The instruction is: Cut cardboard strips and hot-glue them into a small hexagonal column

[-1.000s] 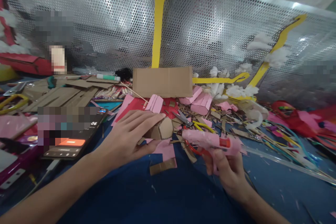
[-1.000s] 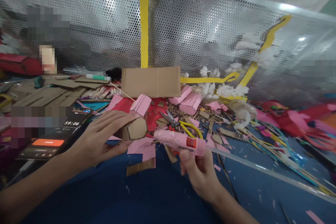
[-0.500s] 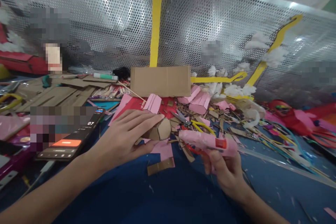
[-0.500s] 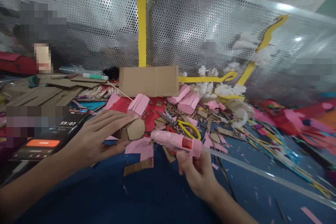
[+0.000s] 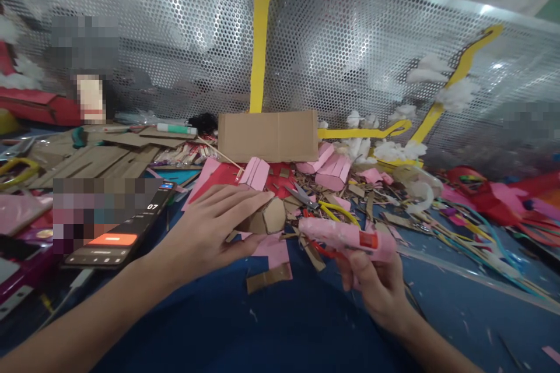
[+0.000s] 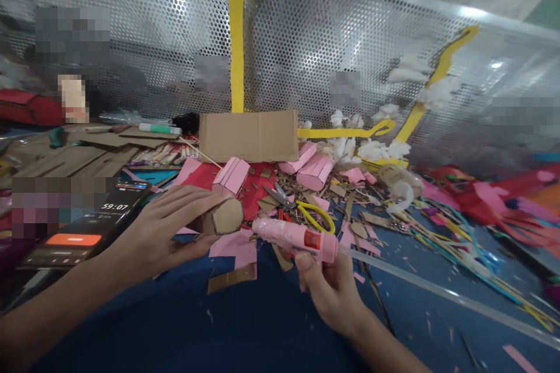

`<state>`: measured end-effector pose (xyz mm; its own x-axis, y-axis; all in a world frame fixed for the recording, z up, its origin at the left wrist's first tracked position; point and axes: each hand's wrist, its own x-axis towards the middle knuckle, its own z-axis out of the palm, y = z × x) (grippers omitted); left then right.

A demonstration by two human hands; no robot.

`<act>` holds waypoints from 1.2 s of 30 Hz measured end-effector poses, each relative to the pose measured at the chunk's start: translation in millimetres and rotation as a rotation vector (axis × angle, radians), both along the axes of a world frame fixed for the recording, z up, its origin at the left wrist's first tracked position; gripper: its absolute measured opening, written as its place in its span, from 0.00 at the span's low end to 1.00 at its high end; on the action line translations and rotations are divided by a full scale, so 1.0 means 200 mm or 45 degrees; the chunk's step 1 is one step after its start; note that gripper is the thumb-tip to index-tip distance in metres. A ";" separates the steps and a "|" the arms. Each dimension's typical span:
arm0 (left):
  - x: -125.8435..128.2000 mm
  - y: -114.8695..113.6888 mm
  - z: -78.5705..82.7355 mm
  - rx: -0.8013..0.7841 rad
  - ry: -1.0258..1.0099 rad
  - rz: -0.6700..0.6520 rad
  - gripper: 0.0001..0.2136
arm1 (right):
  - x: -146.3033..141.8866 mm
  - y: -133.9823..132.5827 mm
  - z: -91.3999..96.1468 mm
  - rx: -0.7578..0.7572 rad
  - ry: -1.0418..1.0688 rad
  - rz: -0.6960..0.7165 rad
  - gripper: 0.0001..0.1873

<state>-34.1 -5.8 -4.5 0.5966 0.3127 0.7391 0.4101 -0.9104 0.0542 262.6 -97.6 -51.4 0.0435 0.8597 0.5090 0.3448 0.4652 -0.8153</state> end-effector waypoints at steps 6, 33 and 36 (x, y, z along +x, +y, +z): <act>0.00 0.00 0.00 -0.010 0.015 0.002 0.20 | 0.00 0.00 0.02 0.007 -0.028 0.010 0.31; 0.01 0.00 -0.01 -0.033 -0.004 -0.001 0.20 | 0.01 0.01 -0.01 -0.010 -0.027 0.012 0.30; 0.01 0.00 -0.01 -0.029 -0.010 0.002 0.19 | 0.01 0.00 0.00 0.001 -0.032 0.012 0.29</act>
<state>-31.8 -5.6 -5.9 0.5900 0.3304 0.7367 0.4110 -0.9083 0.0781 265.2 -96.7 -52.1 0.0230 0.8596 0.5104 0.3606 0.4690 -0.8062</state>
